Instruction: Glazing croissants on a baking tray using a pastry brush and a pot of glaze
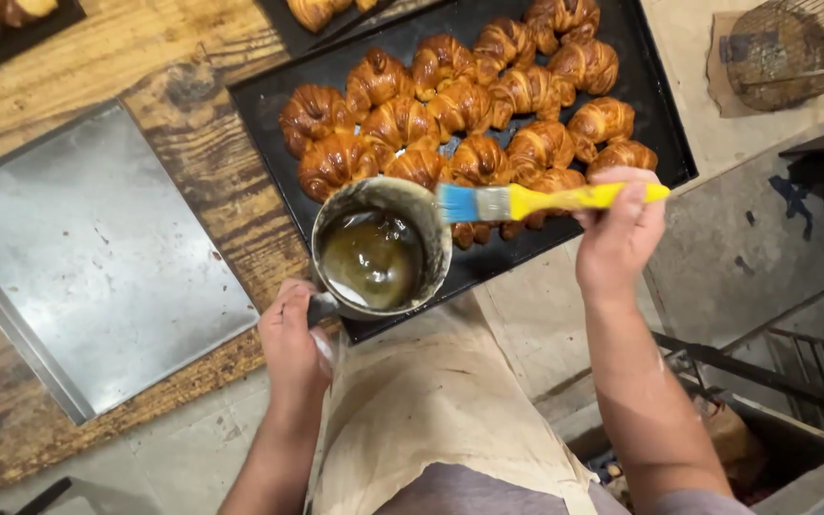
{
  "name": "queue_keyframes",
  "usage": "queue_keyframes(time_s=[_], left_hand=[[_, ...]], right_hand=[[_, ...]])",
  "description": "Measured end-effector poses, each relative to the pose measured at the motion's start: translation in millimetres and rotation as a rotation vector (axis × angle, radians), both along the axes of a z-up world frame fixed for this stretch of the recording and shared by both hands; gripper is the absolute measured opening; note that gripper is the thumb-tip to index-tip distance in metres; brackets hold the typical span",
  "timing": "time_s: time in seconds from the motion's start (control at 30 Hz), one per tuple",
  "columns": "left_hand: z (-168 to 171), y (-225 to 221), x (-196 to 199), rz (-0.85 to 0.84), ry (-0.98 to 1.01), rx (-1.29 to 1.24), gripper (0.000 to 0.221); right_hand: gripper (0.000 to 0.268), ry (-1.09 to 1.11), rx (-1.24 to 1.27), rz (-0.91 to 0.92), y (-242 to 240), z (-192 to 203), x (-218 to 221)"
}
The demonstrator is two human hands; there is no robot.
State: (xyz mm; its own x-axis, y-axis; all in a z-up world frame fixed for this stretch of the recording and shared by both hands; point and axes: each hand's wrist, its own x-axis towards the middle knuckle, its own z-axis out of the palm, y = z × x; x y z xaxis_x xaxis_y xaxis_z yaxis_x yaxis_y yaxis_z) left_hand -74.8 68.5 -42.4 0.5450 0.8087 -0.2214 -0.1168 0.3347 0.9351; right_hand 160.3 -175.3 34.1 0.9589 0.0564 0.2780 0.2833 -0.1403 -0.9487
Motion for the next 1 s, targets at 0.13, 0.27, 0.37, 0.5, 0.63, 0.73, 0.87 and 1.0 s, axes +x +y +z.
queue_keyframes(time_s=[0.13,0.27,0.37,0.5,0.63,0.73,0.87,1.0], left_hand=[[0.1,6.1,-6.3,0.013,-0.007,0.023,0.027],[6.7,7.8,-12.3,0.012,0.002,0.033,0.028],[16.1,8.6,-12.8,0.011,0.002,0.044,0.029],[13.1,6.1,-15.6,0.029,-0.024,0.013,0.03],[25.4,6.2,-14.6,0.052,-0.041,0.007,0.03],[40.6,5.3,-14.7,0.087,-0.058,-0.001,0.03],[54.9,4.0,-19.5,0.118,-0.072,-0.014,0.03],[46.8,6.7,-30.4,0.151,-0.084,-0.027,0.03]], right_hand=[[0.046,0.094,-0.096,-0.138,-14.8,-63.9,-9.1],[0.036,0.139,-0.222,-0.153,-18.8,-113.3,-20.2],[0.033,0.034,-0.352,-0.196,-19.7,-104.3,-24.8],[0.035,0.03,-0.242,-0.18,2.4,-103.9,-27.0],[0.032,-0.083,-0.461,-0.098,-4.3,-101.0,-24.3],[0.027,-0.322,-0.582,-0.054,-6.1,-99.1,-15.8],[0.025,-0.633,-0.579,0.367,3.1,-138.7,-22.4],[0.025,-0.761,-0.617,0.553,4.7,-162.9,19.9]])
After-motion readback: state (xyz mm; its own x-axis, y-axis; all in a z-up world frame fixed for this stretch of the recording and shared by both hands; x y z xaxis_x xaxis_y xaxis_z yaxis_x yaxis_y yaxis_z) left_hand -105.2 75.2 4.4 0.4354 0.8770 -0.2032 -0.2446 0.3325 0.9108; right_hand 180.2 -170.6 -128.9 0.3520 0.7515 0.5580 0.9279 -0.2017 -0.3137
